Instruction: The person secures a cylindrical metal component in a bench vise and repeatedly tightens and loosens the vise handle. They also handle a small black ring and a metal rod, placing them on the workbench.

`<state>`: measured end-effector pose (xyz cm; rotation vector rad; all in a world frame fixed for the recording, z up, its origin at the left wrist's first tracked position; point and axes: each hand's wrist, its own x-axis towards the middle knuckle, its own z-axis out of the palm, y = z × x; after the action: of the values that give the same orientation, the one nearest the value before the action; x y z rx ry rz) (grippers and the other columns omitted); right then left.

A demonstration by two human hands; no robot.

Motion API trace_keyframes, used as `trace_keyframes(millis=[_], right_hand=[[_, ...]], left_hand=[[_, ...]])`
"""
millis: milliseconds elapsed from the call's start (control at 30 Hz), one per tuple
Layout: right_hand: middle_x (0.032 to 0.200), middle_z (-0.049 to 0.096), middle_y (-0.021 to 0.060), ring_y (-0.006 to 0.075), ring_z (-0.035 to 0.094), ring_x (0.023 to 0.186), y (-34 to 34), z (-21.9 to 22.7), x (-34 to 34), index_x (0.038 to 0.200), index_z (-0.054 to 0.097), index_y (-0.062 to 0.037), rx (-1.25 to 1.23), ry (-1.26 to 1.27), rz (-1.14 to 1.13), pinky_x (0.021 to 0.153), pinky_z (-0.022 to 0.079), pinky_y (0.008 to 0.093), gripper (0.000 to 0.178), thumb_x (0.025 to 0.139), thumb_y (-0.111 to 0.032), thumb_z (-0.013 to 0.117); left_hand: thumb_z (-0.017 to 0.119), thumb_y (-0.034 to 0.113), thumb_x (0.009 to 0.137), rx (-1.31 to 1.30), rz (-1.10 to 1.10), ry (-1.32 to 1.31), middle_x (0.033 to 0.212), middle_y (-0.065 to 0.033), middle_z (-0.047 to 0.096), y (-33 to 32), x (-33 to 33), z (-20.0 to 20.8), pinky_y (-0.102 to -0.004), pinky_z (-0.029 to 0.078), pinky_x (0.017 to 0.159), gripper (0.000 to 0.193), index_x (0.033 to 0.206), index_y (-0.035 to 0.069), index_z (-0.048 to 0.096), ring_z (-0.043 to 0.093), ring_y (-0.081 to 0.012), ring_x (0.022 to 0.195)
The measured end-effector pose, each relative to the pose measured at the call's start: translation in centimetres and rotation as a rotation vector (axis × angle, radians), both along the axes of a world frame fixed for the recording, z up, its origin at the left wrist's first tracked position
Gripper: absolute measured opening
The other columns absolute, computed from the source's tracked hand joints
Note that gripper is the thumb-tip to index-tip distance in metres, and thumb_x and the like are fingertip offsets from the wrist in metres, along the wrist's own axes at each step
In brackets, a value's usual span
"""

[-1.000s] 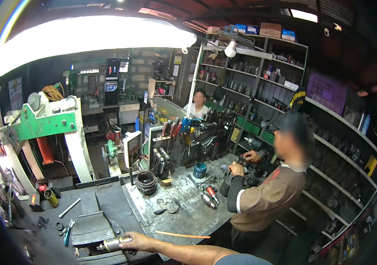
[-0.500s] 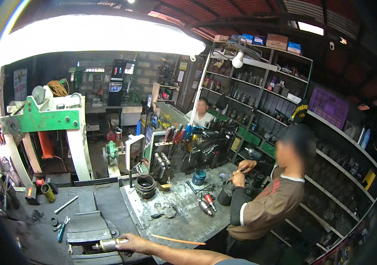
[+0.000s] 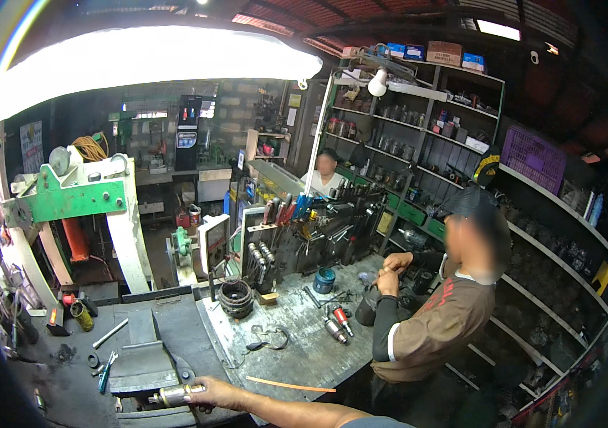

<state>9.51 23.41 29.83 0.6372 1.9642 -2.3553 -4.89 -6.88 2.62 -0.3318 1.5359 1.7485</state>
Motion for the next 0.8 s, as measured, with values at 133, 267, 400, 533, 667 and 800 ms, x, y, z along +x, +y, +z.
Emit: trace_keyframes(millis=[133, 267, 400, 533, 667, 800], right_hand=[[0.095, 0.068, 0.0019, 0.0086, 0.064, 0.077, 0.6, -1.0, -0.1, 0.134, 0.062, 0.0019, 0.009, 0.051, 0.059, 0.068, 0.056, 0.0266, 0.059, 0.100, -0.042, 0.080], [0.096, 0.068, 0.0009, 0.0063, 0.063, 0.077, 0.8, -2.6, -0.1, 0.134, 0.063, 0.0015, 0.013, 0.070, 0.063, 0.069, 0.055, 0.0246, 0.059, 0.099, -0.043, 0.081], [0.088, 0.064, -0.0005, 0.0080, 0.059, 0.069, 0.3, -3.9, -1.0, 0.128, 0.062, -0.0002, 0.016, 0.144, 0.016, 0.060, 0.050, 0.0265, 0.050, 0.101, -0.038, 0.080], [0.094, 0.071, 0.0059, 0.0172, 0.069, 0.078, 1.6, -4.4, 0.0, 0.128, 0.064, 0.0020, -0.008, 0.152, 0.168, 0.069, 0.057, 0.0341, 0.057, 0.102, -0.046, 0.076], [0.115, 0.072, 0.0118, 0.0211, 0.071, 0.084, 5.2, -4.6, 3.6, 0.151, 0.055, -0.0029, 0.387, 0.081, 0.299, 0.076, 0.061, 0.0398, 0.076, 0.094, -0.042, 0.084], [0.121, 0.076, 0.0224, 0.0395, 0.074, 0.106, 9.5, -6.5, 6.7, 0.132, 0.071, -0.0026, 0.792, -0.070, 0.182, 0.095, 0.058, 0.0500, 0.063, 0.091, -0.050, 0.082]], left_hand=[[0.065, 0.014, 0.107, -0.047, 0.080, 0.092, 0.115, -0.0150, 0.073, -0.6, -0.5, 0.3, -0.0334, 0.059, 0.078, 0.026, 0.130, 0.003, 0.066, 0.071, -0.0238, 0.100], [0.065, 0.014, 0.107, -0.191, 0.217, 0.288, 0.116, -0.0155, 0.073, -2.1, -1.6, 0.8, -0.0335, 0.059, 0.079, 0.027, 0.131, 0.003, 0.066, 0.071, -0.0243, 0.101], [0.066, 0.015, 0.107, -0.465, 0.408, 0.594, 0.118, -0.0159, 0.073, -4.6, -2.9, 2.7, -0.0336, 0.059, 0.080, 0.028, 0.132, 0.002, 0.066, 0.071, -0.0249, 0.102], [0.066, 0.015, 0.107, -0.755, 0.642, 0.797, 0.119, -0.0164, 0.073, -7.8, -3.2, 5.5, -0.0338, 0.060, 0.081, 0.030, 0.134, 0.002, 0.065, 0.072, -0.0254, 0.103], [0.066, 0.016, 0.107, -0.958, 0.855, 0.932, 0.121, -0.0169, 0.073, -9.7, -2.3, 9.0, -0.0339, 0.060, 0.082, 0.031, 0.135, 0.002, 0.065, 0.072, -0.0260, 0.104], [0.066, 0.016, 0.108, -0.872, 0.918, 1.162, 0.123, -0.0180, 0.073, -7.4, -0.7, 13.8, -0.0357, 0.060, 0.087, 0.033, 0.136, -0.001, 0.064, 0.071, -0.0271, 0.107]])
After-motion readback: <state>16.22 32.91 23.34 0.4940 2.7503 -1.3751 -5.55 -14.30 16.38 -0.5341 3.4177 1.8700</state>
